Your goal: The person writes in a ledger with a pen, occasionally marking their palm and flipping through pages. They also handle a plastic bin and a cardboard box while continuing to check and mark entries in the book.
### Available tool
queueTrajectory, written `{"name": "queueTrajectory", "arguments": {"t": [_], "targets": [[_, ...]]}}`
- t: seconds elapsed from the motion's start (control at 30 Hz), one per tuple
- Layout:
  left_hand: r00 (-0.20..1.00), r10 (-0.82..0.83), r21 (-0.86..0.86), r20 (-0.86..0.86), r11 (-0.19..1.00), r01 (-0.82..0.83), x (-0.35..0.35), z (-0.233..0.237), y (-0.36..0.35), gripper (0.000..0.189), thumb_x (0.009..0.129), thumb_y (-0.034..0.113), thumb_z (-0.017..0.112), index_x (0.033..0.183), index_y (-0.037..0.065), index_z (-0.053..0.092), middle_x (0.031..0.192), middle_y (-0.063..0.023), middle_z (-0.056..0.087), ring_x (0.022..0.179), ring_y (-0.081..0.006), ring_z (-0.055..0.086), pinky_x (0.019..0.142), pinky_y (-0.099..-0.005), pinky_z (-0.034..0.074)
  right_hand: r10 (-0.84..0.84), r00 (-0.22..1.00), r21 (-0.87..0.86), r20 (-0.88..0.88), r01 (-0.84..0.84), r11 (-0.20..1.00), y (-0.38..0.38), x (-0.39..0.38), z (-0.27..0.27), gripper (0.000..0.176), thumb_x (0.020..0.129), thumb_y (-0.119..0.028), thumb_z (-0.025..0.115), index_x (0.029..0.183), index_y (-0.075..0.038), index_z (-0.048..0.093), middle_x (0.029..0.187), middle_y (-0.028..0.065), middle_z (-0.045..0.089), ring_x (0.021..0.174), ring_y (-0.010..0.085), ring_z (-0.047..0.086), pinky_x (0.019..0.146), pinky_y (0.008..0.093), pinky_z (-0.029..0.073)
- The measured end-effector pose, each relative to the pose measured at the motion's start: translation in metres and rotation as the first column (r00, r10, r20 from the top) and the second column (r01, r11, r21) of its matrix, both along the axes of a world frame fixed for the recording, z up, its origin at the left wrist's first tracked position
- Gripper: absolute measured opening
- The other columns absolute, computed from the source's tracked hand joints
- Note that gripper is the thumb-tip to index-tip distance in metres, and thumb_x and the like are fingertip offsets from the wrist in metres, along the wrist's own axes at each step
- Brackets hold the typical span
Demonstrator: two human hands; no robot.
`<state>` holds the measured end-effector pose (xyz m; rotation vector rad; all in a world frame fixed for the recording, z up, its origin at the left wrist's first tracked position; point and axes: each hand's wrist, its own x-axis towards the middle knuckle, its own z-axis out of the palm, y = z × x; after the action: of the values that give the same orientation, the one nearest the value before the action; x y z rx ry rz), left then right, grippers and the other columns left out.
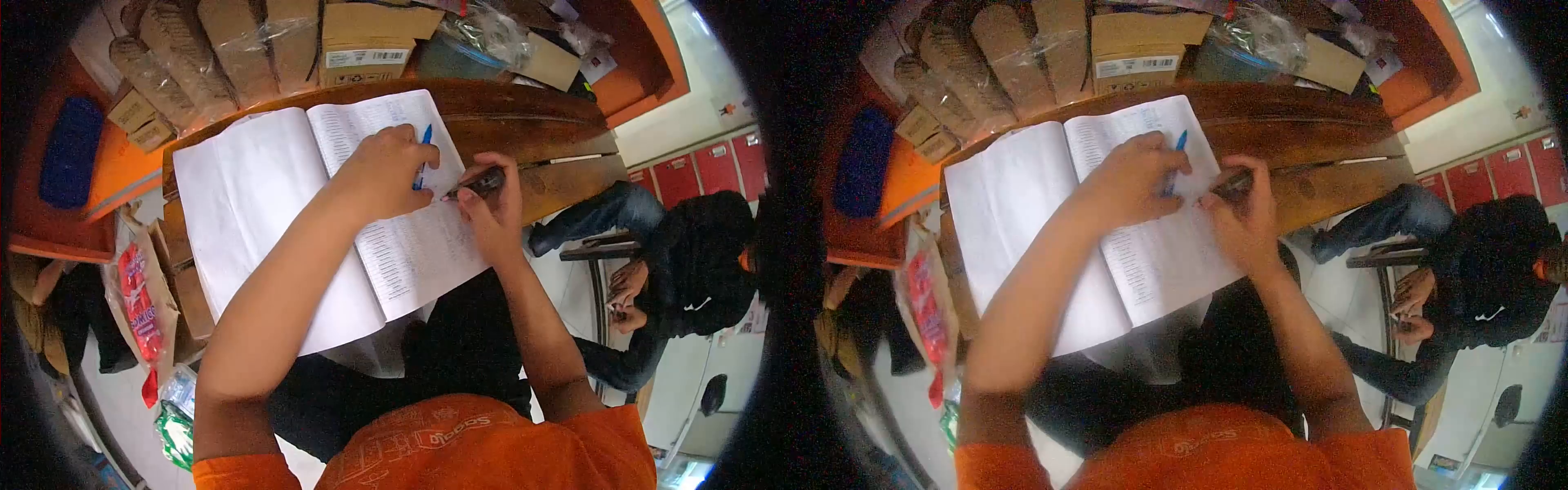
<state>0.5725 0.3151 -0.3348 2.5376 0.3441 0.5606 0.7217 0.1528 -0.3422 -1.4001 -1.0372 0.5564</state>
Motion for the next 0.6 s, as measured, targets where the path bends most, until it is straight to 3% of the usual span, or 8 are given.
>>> {"name": "queueTrajectory", "arguments": {"t": [0.2, 0.33, 0.6], "targets": [[0.999, 0.042, 0.032, -0.017, 0.999, -0.041, -0.0025, -0.0028, -0.0006, 0.037, 0.074, 0.025, 0.084, 0.107, 0.01, 0.074, 0.1, -0.0169, 0.064, 0.105, -0.0376, 0.064, 0.091, -0.0475, 0.053, -0.024, 0.993, -0.02, 0.113, 0.027, 0.999, 0.0017, 0.0056, -0.009, 0.05, 0.086, 0.005, 0.072, 0.13, -0.006, 0.05, 0.102, 0.0065, 0.062, 0.093, 0.0163, 0.062, 0.085, 0.0319, 0.053], [0.999, 0.051, 0.046, -0.004, 0.998, -0.051, -0.0001, -0.0056, -0.0006, 0.037, 0.074, 0.027, 0.084, 0.106, 0.011, 0.074, 0.099, -0.0168, 0.064, 0.105, -0.0376, 0.064, 0.091, -0.0476, 0.053, -0.026, 0.999, -0.006, 0.043, 0.027, 1.0, 0.0016, -0.0003, -0.0032, 0.049, 0.087, 0.003, 0.073, 0.129, -0.006, 0.051, 0.102, 0.0054, 0.064, 0.092, 0.0155, 0.063, 0.085, 0.0304, 0.053], [0.997, 0.077, 0.053, -0.01, 0.996, -0.076, 0.0022, -0.0038, -0.0043, 0.038, 0.073, 0.025, 0.084, 0.106, 0.01, 0.074, 0.1, -0.0165, 0.064, 0.105, -0.0378, 0.065, 0.092, -0.0471, 0.053, -0.046, 0.989, -0.067, 0.142, 0.056, 0.996, -0.0005, 0.0027, -0.0039, 0.046, 0.089, -0.001, 0.076, 0.128, -0.004, 0.054, 0.102, 0.0059, 0.065, 0.093, 0.0141, 0.066, 0.083, 0.0293, 0.056]]}}
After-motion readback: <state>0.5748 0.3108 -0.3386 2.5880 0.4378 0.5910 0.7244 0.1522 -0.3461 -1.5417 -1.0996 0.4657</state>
